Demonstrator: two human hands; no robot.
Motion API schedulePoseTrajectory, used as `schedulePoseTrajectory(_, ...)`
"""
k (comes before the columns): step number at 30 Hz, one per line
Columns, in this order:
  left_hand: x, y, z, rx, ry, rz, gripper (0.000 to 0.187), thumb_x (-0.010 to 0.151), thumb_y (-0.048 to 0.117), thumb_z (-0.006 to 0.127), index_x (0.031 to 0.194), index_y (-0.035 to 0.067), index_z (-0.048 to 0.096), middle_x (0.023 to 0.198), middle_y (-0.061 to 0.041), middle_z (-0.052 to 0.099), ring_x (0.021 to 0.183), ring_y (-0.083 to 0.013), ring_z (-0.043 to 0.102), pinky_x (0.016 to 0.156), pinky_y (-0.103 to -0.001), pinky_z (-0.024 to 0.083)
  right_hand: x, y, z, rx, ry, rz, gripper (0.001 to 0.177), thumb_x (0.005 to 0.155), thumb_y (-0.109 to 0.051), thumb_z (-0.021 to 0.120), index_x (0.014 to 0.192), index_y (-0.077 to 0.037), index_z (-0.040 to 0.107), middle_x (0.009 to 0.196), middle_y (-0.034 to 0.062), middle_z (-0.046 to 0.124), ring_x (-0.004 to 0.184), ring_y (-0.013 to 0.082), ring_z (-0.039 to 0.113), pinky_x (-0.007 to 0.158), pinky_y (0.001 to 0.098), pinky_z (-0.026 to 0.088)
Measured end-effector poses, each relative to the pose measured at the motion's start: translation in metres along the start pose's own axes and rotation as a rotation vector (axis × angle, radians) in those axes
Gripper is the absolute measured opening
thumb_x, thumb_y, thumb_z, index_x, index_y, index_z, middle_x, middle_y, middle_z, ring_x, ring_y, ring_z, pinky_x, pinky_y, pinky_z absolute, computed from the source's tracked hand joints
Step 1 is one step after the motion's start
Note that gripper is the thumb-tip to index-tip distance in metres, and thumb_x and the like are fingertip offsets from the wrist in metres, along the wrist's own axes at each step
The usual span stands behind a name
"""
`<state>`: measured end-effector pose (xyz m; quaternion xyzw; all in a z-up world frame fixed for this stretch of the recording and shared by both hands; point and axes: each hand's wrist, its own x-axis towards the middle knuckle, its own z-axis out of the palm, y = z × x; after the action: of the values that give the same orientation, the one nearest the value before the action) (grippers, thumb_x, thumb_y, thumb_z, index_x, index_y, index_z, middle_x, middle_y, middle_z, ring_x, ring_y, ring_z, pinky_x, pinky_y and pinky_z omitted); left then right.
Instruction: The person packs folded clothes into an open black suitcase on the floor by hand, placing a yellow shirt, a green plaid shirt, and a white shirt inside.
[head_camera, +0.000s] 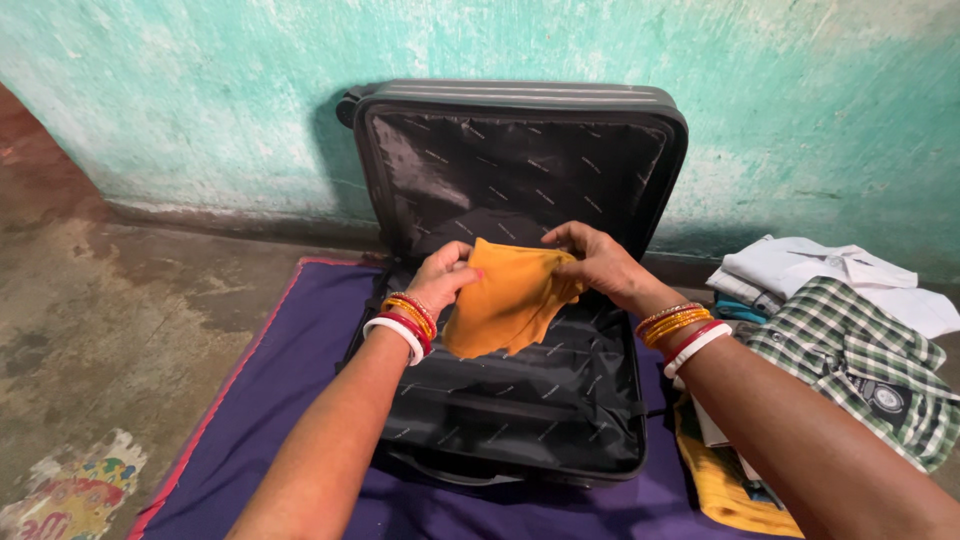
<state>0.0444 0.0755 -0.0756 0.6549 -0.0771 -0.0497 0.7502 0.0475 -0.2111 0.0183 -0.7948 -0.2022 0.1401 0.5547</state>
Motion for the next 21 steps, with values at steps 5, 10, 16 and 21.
schedulePoseTrajectory(5, -0.001, 0.009, 0.002, -0.094, -0.015, 0.069, 0.024, 0.092, 0.004, 0.066, 0.116, 0.002, 0.069, 0.097, -0.002, 0.074, 0.087, -0.0096, 0.067, 0.078, -0.025, 0.051, 0.002, 0.001, 0.008, -0.15, -0.027, -0.004, 0.054, 0.08, -0.011, 0.078, 0.131, -0.004, 0.061, 0.119, 0.0099, 0.071, 0.11, 0.0192, 0.068, 0.097, 0.032, 0.055)
schedulePoseTrajectory(10, -0.001, 0.008, 0.006, -0.069, -0.03, 0.16, 0.018, 0.094, 0.003, 0.066, 0.111, 0.0, 0.071, 0.101, -0.002, 0.074, 0.092, -0.0092, 0.067, 0.085, -0.026, 0.053, 0.0, -0.009, 0.023, -0.215, -0.074, 0.014, 0.059, 0.08, -0.02, 0.082, 0.133, -0.003, 0.06, 0.12, 0.0106, 0.072, 0.11, 0.0187, 0.069, 0.095, 0.0315, 0.055)
schedulePoseTrajectory(16, -0.001, 0.004, 0.006, -0.054, -0.011, 0.172, 0.02, 0.094, 0.005, 0.067, 0.114, 0.001, 0.071, 0.103, -0.003, 0.074, 0.094, -0.0098, 0.067, 0.085, -0.026, 0.053, 0.007, -0.008, 0.037, -0.107, -0.234, 0.056, 0.044, 0.089, -0.012, 0.065, 0.131, 0.0, 0.065, 0.111, 0.0097, 0.076, 0.098, 0.0156, 0.07, 0.089, 0.0297, 0.056)
schedulePoseTrajectory(21, -0.006, 0.005, -0.008, -0.034, 0.097, 0.019, 0.032, 0.092, 0.02, 0.071, 0.12, 0.005, 0.067, 0.11, -0.006, 0.073, 0.099, -0.015, 0.071, 0.086, -0.033, 0.057, 0.008, -0.026, 0.037, 0.173, -0.28, 0.117, 0.04, 0.092, -0.007, 0.06, 0.131, 0.002, 0.064, 0.108, 0.0087, 0.073, 0.093, 0.0146, 0.07, 0.084, 0.0284, 0.057)
